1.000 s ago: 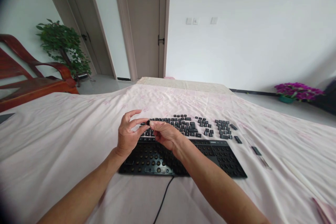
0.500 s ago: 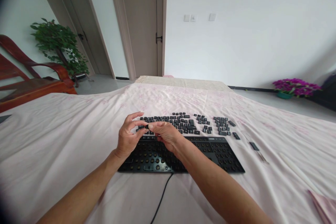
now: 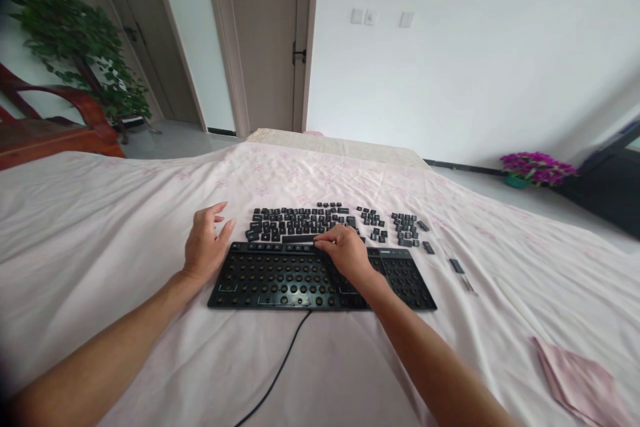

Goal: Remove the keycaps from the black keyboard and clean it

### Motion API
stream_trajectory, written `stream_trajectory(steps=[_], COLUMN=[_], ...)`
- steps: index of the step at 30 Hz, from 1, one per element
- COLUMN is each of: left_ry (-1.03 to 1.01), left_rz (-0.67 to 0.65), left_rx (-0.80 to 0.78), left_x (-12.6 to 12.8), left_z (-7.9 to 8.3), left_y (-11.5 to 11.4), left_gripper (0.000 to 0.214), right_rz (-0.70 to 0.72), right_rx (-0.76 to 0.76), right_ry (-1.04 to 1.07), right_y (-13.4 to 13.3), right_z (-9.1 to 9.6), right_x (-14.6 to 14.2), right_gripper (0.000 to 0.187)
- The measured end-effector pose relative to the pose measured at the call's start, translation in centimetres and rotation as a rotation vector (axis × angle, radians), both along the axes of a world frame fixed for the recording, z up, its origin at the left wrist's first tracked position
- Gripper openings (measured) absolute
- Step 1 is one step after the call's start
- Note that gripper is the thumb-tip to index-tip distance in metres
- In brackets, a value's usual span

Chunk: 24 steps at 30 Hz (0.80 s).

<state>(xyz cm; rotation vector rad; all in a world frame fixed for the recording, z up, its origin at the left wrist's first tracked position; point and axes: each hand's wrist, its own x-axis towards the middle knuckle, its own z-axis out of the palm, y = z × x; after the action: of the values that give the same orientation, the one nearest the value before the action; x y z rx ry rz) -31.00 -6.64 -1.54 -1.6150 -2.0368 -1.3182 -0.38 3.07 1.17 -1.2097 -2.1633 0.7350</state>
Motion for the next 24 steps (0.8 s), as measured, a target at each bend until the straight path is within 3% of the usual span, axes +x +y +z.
stream_trajectory(steps=[8, 17, 24], left_ry=[0.166, 0.202, 0.226], left_rz=[0.112, 0.122, 0.132], left_rx=[-0.189, -0.192, -0.183], left_x=[0.2, 0.3, 0.3], left_z=[-0.5, -0.6, -0.8], left_y=[0.0, 0.0, 0.0], left_gripper=[0.044, 0.042, 0.042], right_rz=[-0.029, 0.032, 0.087], right_rx=[0.194, 0.304, 0.492], right_ry=[-0.179, -0.272, -0.506], right_y=[-0.9, -1.7, -3.4], right_z=[-0.1, 0.3, 1.9], right_x=[0.0, -0.4, -1.2], right_gripper=[0.011, 0.012, 0.024])
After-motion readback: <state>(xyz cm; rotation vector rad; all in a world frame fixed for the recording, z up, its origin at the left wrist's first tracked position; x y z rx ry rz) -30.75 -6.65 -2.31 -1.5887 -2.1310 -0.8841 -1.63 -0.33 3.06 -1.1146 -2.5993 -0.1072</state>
